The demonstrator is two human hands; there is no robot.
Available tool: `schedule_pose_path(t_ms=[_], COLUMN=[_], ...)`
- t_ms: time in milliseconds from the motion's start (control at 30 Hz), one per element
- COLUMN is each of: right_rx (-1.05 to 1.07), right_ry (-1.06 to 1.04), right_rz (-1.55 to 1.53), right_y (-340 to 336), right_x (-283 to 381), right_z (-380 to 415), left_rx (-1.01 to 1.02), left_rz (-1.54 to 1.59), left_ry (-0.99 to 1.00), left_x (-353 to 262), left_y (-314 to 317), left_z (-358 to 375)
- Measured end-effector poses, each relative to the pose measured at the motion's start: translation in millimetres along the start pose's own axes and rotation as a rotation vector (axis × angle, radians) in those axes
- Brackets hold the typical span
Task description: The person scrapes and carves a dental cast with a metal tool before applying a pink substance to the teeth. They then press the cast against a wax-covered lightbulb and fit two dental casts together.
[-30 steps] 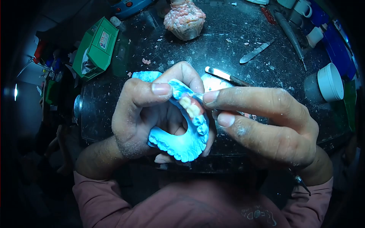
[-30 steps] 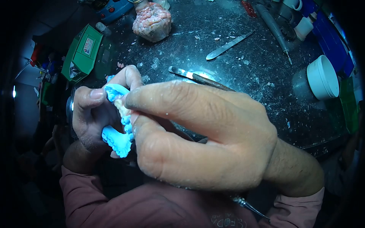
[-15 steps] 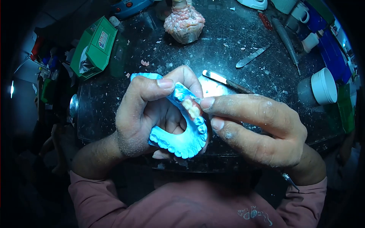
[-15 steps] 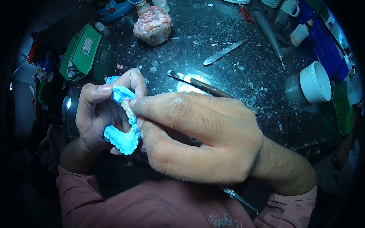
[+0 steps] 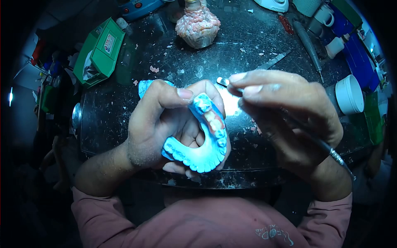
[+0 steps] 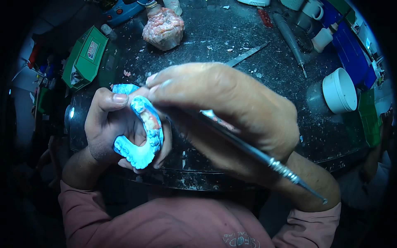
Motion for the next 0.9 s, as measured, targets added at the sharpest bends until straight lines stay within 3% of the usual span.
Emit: schedule_pose_path(t_ms=[33, 100, 167, 233, 267, 300, 367, 400, 433, 567, 733, 867, 900], right_rx=[-0.050, 0.089, 0.117, 0.214, 0.239, 0.260, 0.172, 0.146, 0.125, 0.113, 0.178, 0.270, 0.261], right_ry=[0.051, 0.005, 0.028, 0.003, 0.001, -0.007, -0.010, -0.016, -0.009, 0.137, 0.139, 0.188, 0.177], right_rz=[-0.017, 0.150, 0.049, 0.231, 0.314, 0.401, 0.527, 0.499, 0.465, 0.117, 0.181, 0.281, 0.274], right_y=[-3, -16, -13, -7, -1, 2, -5, -13, -18, 12, 23, 30, 31], right_x=[-3, -9, -22, -15, -15, -17, -21, -22, -22, -23, -22, -19, -19], right_z=[1, -4, 2, -4, -3, -2, 0, -2, -3, 8, 6, 7, 9], left_rx=[0.002, -0.066, -0.149, -0.521, -0.540, -0.531, -0.395, -0.386, -0.130, -0.230, -0.406, -0.381, -0.459], left_rz=[0.002, 0.278, 0.175, 0.009, 0.089, 0.082, 0.427, 0.413, 0.304, 0.343, 0.290, 0.223, 0.224], left_ry=[0.002, -0.054, -0.051, -0.055, -0.127, -0.108, 0.080, 0.030, 0.105, 0.109, 0.115, 0.157, 0.166], left_x=[2, 5, 1, -2, -3, -4, -4, -1, -6, -2, 1, -6, -3], left_y=[-2, -6, 4, 4, 1, -1, -5, -13, -16, -6, -18, -12, -7], left_z=[-1, -3, -5, -5, -1, 0, -1, 2, -7, -6, -5, -10, -12])
Point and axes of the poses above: each hand's wrist, its own z-axis away from the middle knuckle, its own y-axis out of the palm, x = y × z, the point moved 4 cm from there along -z, towards the middle knuckle, and after that the axes turned 3 degrees about z, right-handed, at the moved point
